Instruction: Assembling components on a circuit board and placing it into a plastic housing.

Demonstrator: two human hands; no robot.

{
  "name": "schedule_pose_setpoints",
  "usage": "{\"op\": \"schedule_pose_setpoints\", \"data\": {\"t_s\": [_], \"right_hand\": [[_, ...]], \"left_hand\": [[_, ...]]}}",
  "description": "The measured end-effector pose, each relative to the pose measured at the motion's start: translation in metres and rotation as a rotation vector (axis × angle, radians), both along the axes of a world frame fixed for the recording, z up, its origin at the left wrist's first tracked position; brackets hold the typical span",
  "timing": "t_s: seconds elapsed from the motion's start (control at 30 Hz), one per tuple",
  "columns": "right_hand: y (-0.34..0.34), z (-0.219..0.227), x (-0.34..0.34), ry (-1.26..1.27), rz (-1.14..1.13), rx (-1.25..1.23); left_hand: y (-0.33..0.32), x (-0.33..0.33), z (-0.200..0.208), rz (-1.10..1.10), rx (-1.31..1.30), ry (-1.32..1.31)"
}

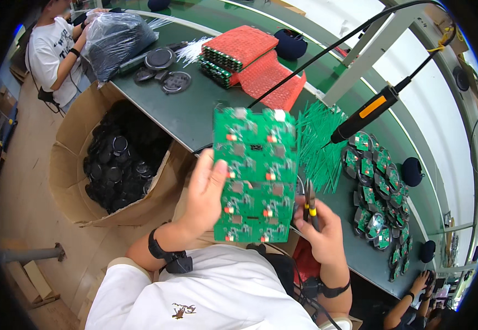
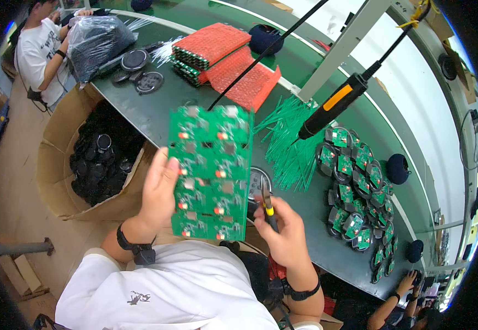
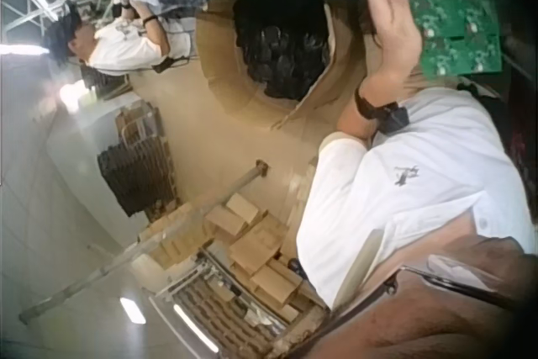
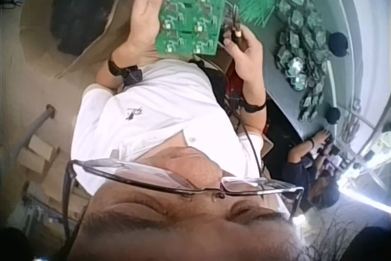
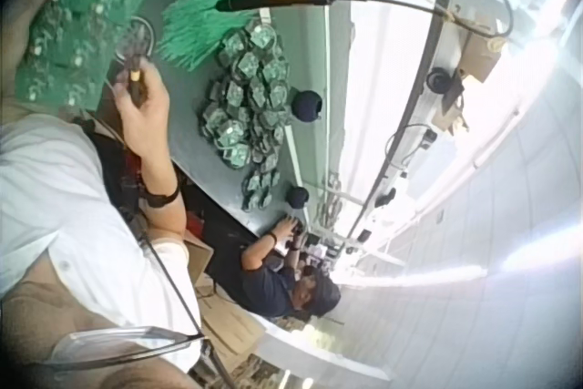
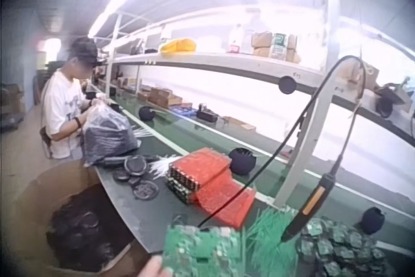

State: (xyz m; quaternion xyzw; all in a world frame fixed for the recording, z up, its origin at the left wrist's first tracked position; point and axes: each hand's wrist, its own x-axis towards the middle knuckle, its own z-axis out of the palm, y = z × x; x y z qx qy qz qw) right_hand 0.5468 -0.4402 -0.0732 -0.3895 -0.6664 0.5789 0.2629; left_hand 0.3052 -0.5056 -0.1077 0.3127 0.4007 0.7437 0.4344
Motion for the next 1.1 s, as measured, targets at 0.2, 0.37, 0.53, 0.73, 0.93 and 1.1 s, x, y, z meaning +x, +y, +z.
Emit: {"op": "schedule_pose_setpoints", "data": {"t_s": [0.2, 0.37, 0.53, 0.73, 0.93, 1.1], "right_hand": [[-0.024, -0.003, 0.003, -0.092, 0.147, -0.001], [-0.028, 0.002, 0.000, -0.059, 0.156, 0.002], [-0.028, 0.002, 0.003, -0.070, 0.133, -0.032], [-0.031, -0.011, 0.006, 0.040, 0.134, -0.162], [-0.034, -0.027, 0.006, 0.396, 0.301, -0.658], [-0.028, -0.018, 0.007, 0.370, 0.424, -0.376]], "left_hand": [[0.004, -0.019, 0.004, 0.143, 0.052, -0.025], [0.005, -0.020, -0.001, 0.177, 0.073, 0.030], [0.005, -0.016, 0.009, 0.124, 0.109, -0.016], [-0.001, -0.012, 0.002, 0.170, 0.040, 0.261], [0.000, -0.012, -0.008, 0.044, 0.015, 0.051], [0.008, 0.002, -0.016, 0.066, 0.043, -0.153]]}}
